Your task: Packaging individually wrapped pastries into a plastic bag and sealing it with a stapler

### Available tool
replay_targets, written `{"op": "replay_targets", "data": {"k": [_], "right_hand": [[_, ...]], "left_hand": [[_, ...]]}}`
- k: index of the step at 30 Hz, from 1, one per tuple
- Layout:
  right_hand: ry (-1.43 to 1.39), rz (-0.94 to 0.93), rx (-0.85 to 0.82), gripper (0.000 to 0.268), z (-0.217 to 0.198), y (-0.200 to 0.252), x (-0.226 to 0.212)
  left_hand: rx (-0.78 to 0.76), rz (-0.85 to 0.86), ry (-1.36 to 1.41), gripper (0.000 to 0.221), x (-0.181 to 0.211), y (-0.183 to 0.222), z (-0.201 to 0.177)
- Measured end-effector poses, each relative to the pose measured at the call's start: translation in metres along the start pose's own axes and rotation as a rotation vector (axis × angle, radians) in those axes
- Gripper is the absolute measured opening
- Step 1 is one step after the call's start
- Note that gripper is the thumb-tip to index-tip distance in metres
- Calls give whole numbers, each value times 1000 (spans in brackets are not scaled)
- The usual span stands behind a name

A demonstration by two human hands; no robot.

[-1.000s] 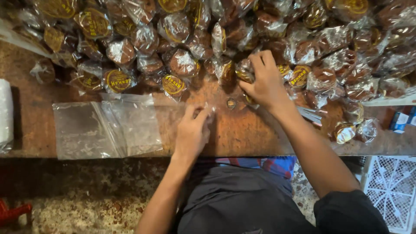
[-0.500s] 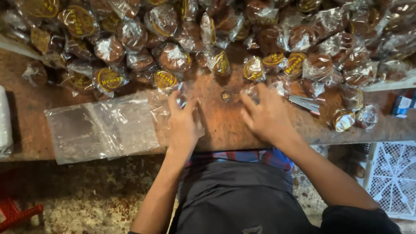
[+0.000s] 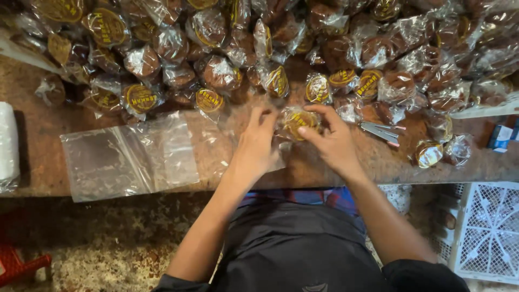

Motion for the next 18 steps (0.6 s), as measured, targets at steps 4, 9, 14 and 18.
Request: {"op": "replay_targets", "data": {"k": [4,9,14,18], "right_hand": [[412,-398,69,46,3,3,-25],[289,-727,-47,42,4,7,-27],[261,-528,104,39,11,9,-30],[317,-609,217,39,21,11,-34]], "left_hand": [[-7,45,-4,54,3,-1,-4],[-71,79,133,76,16,-3,-19],[-162,80,113,88,54,-4,-42],[-181,124,25,99,42,3,-19]]}}
Point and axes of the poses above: each hand's wrist, its own y-axis away from the middle knuckle, its own z-axis out of the palm, x = y × z, the point moved 2 cm from there along -y, towards the middle knuckle, and after that the axes turned 9 degrees about x, right-handed, at the moved point
